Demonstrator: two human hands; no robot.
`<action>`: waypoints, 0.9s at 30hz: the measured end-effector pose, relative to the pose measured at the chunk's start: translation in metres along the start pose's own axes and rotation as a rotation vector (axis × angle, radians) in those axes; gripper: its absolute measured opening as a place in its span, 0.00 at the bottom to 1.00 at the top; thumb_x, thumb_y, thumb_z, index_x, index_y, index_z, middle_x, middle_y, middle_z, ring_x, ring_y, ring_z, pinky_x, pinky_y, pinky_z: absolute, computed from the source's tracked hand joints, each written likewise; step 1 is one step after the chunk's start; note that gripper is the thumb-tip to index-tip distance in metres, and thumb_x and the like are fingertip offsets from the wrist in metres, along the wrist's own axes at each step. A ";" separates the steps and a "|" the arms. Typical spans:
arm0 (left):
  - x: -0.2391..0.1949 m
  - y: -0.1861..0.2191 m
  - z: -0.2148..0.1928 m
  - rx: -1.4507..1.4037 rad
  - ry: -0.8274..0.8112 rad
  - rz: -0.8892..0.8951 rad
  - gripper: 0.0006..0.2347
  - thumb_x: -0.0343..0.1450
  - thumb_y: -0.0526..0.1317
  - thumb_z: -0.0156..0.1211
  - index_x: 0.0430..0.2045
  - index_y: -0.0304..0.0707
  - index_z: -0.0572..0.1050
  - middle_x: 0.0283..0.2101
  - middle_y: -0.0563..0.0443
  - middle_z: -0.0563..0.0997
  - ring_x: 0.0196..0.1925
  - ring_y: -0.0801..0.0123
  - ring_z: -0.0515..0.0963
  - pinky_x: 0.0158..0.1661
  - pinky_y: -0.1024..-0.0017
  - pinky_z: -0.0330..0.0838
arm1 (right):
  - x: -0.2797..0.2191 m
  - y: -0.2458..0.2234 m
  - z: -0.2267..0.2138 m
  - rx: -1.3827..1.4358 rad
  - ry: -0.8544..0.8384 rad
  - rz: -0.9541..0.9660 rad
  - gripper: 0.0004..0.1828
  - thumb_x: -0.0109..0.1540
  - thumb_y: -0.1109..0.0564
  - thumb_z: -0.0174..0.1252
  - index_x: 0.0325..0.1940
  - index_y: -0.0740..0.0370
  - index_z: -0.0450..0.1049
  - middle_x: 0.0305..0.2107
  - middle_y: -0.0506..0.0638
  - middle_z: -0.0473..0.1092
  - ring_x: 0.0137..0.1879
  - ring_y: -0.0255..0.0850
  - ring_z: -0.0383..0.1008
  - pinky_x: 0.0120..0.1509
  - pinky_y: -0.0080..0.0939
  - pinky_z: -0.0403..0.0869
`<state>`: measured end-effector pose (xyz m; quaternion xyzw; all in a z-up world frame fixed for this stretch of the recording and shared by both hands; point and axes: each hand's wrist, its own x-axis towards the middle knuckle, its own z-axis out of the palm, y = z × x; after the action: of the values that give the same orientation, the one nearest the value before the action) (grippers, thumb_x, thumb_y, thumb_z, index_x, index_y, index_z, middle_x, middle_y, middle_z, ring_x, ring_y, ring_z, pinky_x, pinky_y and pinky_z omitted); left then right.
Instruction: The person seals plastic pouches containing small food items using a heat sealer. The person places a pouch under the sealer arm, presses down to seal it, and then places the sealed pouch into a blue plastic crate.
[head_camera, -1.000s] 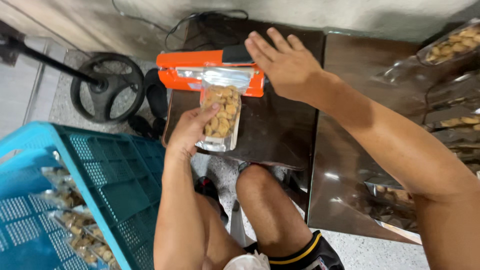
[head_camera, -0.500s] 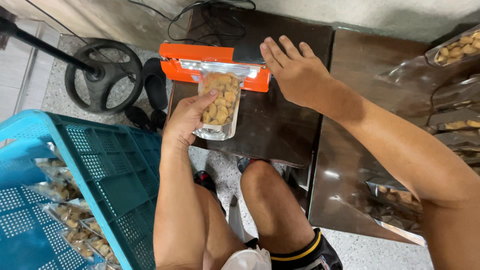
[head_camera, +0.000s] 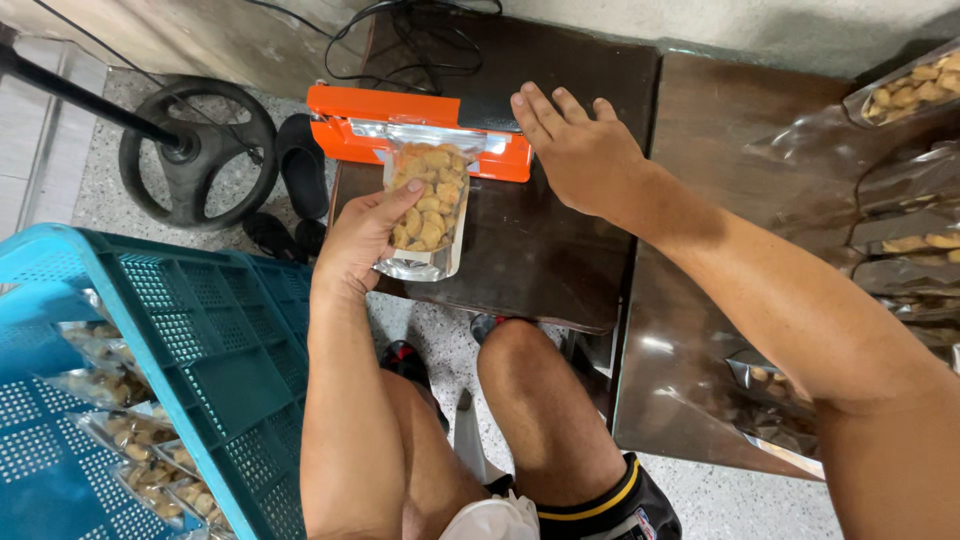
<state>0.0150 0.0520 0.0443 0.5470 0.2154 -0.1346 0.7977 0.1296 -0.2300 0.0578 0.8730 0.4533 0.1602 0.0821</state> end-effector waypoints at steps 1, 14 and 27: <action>0.000 0.000 0.000 0.010 0.004 0.001 0.22 0.68 0.48 0.68 0.45 0.22 0.80 0.38 0.43 0.87 0.34 0.70 0.87 0.32 0.77 0.80 | 0.001 0.001 -0.001 -0.006 0.003 -0.007 0.38 0.60 0.61 0.55 0.75 0.69 0.60 0.70 0.62 0.62 0.67 0.57 0.71 0.58 0.64 0.74; 0.002 -0.002 -0.001 -0.034 -0.041 -0.005 0.21 0.68 0.46 0.67 0.45 0.23 0.79 0.40 0.42 0.87 0.35 0.69 0.87 0.34 0.75 0.81 | 0.011 0.001 -0.009 0.010 -0.293 0.030 0.43 0.60 0.60 0.52 0.79 0.67 0.49 0.75 0.60 0.51 0.71 0.58 0.63 0.62 0.67 0.69; 0.003 -0.014 -0.002 0.026 -0.045 0.020 0.20 0.66 0.48 0.69 0.39 0.23 0.80 0.35 0.45 0.86 0.30 0.72 0.86 0.29 0.77 0.78 | 0.023 0.013 -0.050 0.021 -0.383 -0.008 0.44 0.60 0.62 0.49 0.81 0.65 0.44 0.76 0.59 0.47 0.77 0.62 0.51 0.69 0.67 0.62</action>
<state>0.0107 0.0491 0.0312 0.5561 0.1899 -0.1416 0.7966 0.1343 -0.2193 0.1129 0.8866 0.4343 -0.0138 0.1585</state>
